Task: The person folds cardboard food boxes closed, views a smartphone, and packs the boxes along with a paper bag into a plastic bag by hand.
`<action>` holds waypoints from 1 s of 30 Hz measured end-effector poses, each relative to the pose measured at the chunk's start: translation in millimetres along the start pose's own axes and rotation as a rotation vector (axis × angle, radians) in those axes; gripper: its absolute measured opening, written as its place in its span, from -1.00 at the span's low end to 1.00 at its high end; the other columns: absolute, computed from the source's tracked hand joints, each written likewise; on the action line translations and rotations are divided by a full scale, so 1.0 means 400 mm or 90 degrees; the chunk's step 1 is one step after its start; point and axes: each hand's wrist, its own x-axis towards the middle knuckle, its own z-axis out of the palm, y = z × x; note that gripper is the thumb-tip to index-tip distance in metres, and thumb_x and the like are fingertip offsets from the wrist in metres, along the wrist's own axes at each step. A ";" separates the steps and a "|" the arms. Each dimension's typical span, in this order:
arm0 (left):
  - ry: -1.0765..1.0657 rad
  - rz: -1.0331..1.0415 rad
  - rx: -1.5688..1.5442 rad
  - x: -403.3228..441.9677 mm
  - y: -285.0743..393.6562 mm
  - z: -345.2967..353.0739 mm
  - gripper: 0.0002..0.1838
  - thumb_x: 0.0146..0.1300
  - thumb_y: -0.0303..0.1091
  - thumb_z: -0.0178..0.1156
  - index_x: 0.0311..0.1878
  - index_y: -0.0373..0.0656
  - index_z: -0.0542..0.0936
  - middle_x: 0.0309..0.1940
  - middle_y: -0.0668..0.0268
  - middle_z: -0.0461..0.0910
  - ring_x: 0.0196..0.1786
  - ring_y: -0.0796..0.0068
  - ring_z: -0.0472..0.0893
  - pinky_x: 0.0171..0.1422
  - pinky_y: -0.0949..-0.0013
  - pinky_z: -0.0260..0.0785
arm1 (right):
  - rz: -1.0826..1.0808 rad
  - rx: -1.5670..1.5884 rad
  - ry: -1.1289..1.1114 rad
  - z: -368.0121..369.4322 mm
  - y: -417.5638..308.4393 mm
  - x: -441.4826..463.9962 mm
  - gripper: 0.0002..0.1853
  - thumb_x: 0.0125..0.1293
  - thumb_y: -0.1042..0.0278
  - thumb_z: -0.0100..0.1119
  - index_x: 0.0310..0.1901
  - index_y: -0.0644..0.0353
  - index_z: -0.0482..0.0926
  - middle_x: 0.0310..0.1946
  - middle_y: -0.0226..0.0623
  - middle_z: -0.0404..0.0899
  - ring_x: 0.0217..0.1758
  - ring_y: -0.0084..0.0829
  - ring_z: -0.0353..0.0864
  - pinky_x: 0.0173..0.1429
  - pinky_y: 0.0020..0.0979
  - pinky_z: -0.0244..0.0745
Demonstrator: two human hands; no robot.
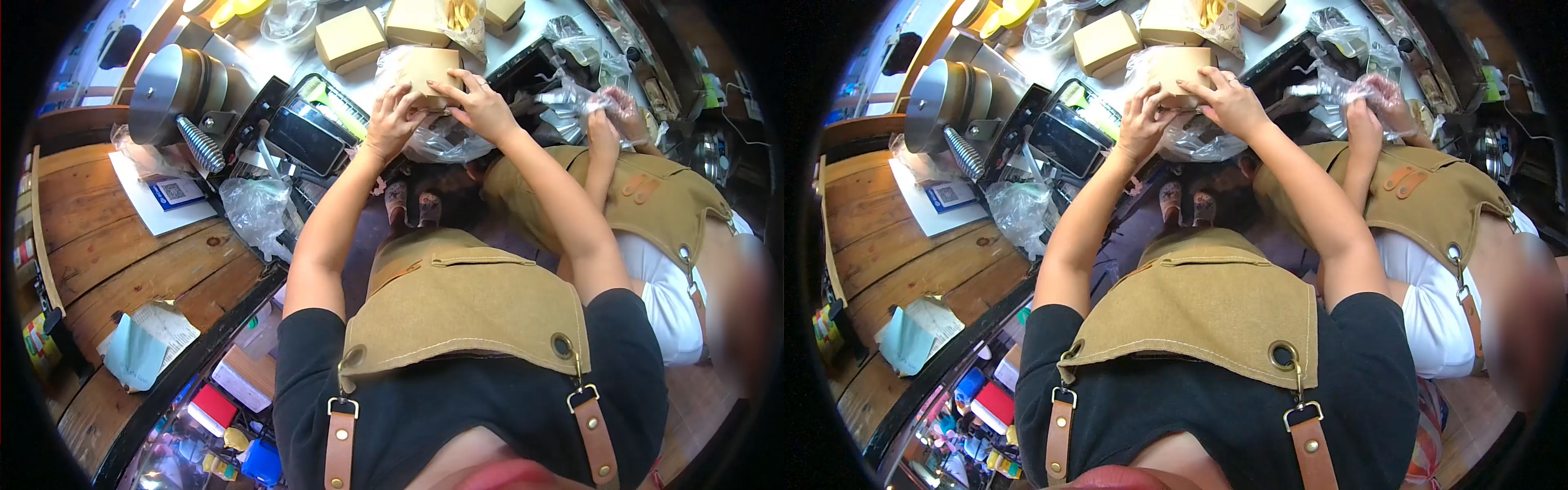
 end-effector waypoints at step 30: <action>-0.118 0.112 -0.229 0.047 -0.141 0.001 -0.42 -0.18 -0.41 0.19 0.07 -0.12 0.50 0.05 0.28 0.47 0.16 0.25 0.42 0.30 0.26 0.30 | -0.057 -0.042 0.050 0.059 0.000 0.016 -0.48 0.06 0.25 0.28 0.13 -0.08 0.46 0.16 -0.32 0.38 0.30 -0.22 0.28 0.34 -0.06 0.15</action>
